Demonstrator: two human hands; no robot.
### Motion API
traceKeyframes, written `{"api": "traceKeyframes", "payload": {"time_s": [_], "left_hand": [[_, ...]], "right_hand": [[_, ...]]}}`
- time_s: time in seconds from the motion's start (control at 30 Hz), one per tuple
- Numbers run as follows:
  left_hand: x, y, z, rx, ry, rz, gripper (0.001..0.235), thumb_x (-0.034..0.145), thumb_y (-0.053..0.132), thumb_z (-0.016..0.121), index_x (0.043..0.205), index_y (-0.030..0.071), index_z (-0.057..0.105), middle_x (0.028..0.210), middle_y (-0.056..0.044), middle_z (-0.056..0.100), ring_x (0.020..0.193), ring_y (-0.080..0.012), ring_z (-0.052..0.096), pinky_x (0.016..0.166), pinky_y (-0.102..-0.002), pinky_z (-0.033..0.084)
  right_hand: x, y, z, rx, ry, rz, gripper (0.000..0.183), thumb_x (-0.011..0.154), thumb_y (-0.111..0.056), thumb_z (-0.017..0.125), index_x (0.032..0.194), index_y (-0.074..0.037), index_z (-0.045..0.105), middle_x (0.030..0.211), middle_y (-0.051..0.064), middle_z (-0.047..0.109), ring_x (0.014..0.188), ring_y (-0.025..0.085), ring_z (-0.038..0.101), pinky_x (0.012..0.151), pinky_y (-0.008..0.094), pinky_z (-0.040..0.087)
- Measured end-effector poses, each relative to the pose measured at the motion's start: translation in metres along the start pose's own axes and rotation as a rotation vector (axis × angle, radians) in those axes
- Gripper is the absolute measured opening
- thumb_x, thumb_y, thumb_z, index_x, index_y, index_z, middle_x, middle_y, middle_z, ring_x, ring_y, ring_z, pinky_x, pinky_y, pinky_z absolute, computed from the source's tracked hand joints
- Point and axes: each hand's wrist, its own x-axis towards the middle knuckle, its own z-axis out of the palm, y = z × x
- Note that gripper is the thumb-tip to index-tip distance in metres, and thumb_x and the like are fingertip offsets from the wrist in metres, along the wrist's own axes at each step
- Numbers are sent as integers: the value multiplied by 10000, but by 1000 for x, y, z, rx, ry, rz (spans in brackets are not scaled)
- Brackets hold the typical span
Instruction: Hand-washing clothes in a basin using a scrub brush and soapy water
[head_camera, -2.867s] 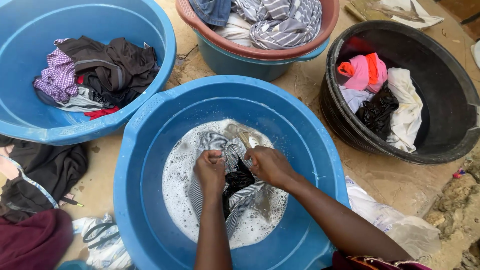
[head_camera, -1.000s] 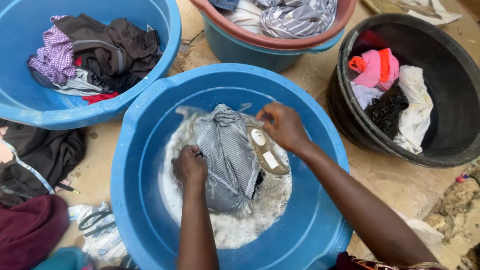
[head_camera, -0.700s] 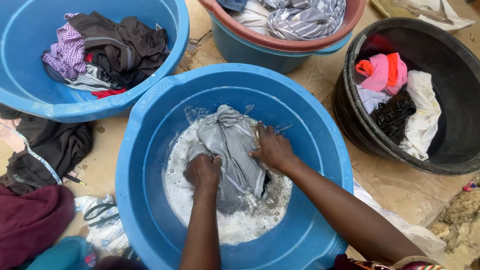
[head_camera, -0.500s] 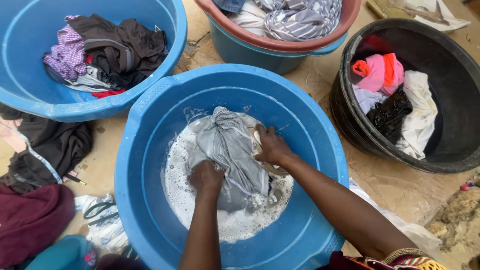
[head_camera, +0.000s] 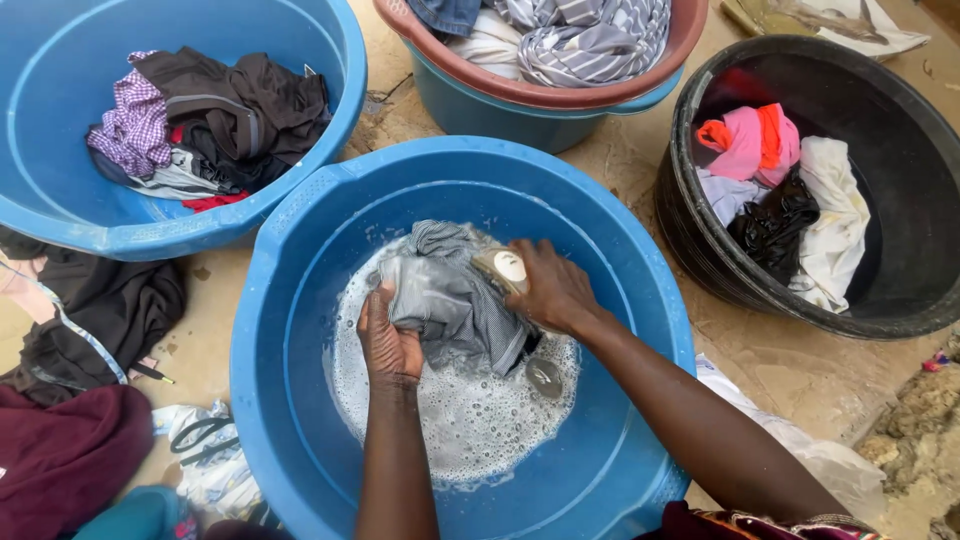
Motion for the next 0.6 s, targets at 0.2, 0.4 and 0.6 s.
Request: {"api": "traceKeyframes", "payload": {"time_s": [0.2,0.4,0.6], "left_hand": [[21,-22,-21,-53,262,143,387,607,-87,644,946,101,639,862,-89,691,847,-212,710,709,-292,613],[28,-13,1,-106,298,-338,309,638,75,574,939,33,631,831,-168,656,787,-350,672,700,-469,627],[-101,49,67,450,133,-316,713,976,377,483,1569,48,261,1594,-234,358,1506,-357,290,1272,-430,233]], "right_hand": [[-2,-10,4,-22,-90,25,757,787,-361,737,1452,-195,416,1306,214,558,1149,596,610,921,680,513],[0,-3,9,11,-137,32,786,787,-403,733,1476,-212,404,1314,229,558,1163,611,593,949,675,506],[2,-3,8,6,-144,37,779,779,-437,734,1467,-242,423,1311,211,579,1164,589,604,942,654,517]]}}
